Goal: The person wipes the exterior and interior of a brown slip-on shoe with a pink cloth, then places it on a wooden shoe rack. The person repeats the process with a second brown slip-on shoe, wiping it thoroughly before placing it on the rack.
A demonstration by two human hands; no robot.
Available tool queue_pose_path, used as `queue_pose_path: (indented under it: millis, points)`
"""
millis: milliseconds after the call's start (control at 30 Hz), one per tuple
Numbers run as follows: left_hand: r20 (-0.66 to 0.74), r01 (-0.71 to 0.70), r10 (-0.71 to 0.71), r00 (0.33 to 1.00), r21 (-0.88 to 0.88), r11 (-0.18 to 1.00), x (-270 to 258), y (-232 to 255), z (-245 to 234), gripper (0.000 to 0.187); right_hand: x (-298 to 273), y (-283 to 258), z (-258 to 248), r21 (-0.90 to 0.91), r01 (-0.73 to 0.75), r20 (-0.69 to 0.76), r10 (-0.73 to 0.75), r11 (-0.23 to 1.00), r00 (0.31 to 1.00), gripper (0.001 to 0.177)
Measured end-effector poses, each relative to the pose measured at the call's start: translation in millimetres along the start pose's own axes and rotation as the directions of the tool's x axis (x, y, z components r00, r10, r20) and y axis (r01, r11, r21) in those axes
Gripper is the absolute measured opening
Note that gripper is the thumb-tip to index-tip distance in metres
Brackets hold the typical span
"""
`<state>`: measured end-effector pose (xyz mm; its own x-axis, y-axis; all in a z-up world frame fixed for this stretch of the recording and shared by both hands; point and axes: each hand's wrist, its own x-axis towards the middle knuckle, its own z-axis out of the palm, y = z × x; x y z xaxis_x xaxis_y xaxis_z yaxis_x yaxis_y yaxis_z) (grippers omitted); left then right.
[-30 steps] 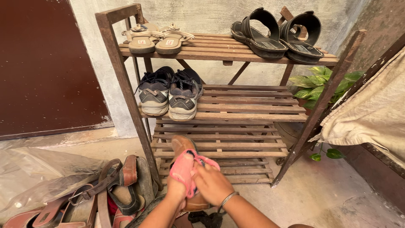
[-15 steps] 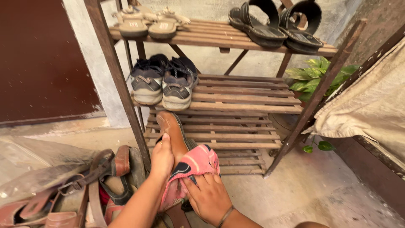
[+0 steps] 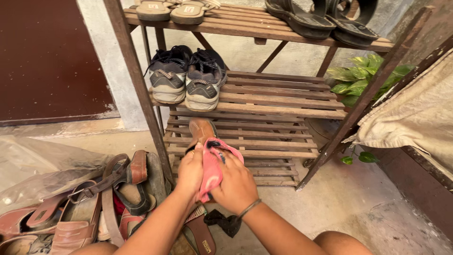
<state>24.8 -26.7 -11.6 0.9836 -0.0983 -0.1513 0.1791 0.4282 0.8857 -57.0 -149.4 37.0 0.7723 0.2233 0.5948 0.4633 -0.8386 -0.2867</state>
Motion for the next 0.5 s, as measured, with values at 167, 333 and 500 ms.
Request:
queue_pose_path:
  millis: [167,333,500]
  points:
    - [-0.088,-0.036,0.040,0.995,0.052,0.998,9,27,-19,0.050,-33,-9,9,-0.057,0.131,0.098,-0.125,0.990,0.987,0.046]
    - [-0.055,0.074,-0.095,0.994,-0.297,0.952,0,42,-24,0.044,-51,-7,16,-0.144,0.279,0.002,-0.282,0.949,0.959,0.036]
    - [-0.002,0.283,-0.323,0.946,-0.475,0.833,4,34,-25,0.050,-41,-22,16,-0.075,0.136,-0.101,-0.143,0.988,0.984,0.061]
